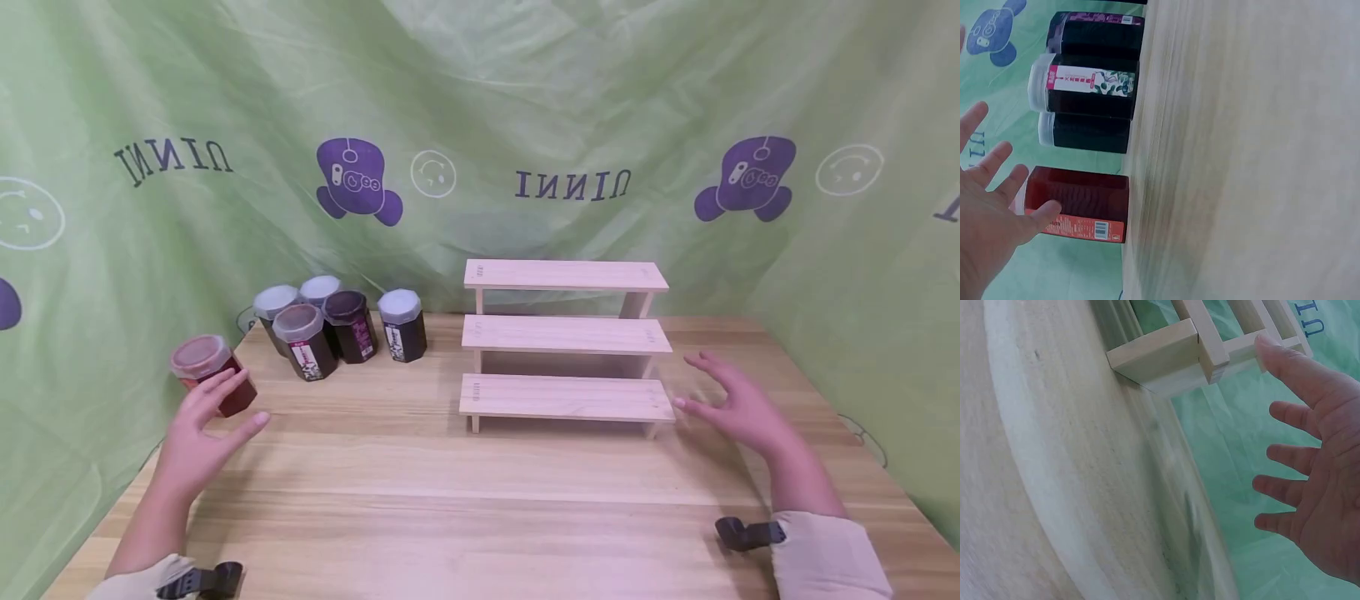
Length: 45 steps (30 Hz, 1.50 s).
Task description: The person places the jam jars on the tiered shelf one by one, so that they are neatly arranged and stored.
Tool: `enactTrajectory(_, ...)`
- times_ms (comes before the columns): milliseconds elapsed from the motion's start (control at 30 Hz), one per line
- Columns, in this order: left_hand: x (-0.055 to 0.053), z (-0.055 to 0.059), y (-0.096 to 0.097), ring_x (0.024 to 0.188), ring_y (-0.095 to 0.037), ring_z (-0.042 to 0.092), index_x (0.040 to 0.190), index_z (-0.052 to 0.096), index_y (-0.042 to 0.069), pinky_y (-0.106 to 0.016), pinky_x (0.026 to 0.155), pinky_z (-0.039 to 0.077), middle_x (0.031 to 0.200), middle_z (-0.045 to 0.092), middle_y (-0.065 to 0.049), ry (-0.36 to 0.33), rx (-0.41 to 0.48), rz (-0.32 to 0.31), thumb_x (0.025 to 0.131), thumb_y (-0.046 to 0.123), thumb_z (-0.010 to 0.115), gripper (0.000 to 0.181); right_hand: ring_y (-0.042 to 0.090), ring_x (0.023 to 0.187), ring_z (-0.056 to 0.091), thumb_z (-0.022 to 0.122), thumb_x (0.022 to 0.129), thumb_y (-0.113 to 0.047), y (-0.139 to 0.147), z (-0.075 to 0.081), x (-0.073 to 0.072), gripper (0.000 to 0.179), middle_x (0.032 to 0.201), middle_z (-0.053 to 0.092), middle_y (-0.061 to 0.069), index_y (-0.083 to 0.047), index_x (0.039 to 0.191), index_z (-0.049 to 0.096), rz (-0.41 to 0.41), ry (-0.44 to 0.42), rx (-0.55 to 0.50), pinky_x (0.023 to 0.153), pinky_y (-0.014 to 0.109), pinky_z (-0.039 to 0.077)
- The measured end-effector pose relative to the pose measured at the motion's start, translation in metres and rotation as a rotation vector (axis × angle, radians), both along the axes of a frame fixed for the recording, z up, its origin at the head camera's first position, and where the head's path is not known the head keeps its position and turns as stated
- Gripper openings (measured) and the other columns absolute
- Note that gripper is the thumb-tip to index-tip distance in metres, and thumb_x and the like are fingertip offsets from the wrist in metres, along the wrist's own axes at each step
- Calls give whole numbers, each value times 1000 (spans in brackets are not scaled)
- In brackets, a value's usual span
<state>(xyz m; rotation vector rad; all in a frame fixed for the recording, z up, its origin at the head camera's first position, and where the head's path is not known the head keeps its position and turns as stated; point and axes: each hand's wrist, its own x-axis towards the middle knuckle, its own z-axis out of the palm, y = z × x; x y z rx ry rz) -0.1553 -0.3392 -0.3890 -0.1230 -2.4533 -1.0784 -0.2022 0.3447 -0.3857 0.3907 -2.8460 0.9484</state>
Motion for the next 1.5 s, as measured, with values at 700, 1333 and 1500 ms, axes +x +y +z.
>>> enactTrajectory(700, 1, -3, -18, 104, -2, 47, 142, 52, 12, -2, 80, 43, 124, 51, 18, -5, 296, 27, 88, -1, 68, 58, 57, 126, 37, 74, 88, -28, -5, -5, -6, 76, 147, 32, 33, 0, 147, 37, 62, -92, -95, 102, 67, 32)
enactTrajectory(1333, -2, -7, -34, 104, 4, 53, 138, 57, 14, -2, 77, 44, 104, 63, 16, -28, 574, 19, 87, -3, 69, 55, 4, 103, 62, 76, 85, -14, -9, -14, -10, 71, 128, 55, 32, 6, 143, 41, 119, -238, -375, 84, 20, 53)
enactTrajectory(1500, -1, -7, -37, 105, 5, 54, 136, 59, 15, -2, 77, 45, 106, 66, 17, -28, 664, 5, 86, -5, 69, 54, 4, 101, 63, 75, 84, -6, -11, -16, -12, 69, 123, 58, 30, 12, 141, 39, 147, -260, -451, 83, 21, 54)
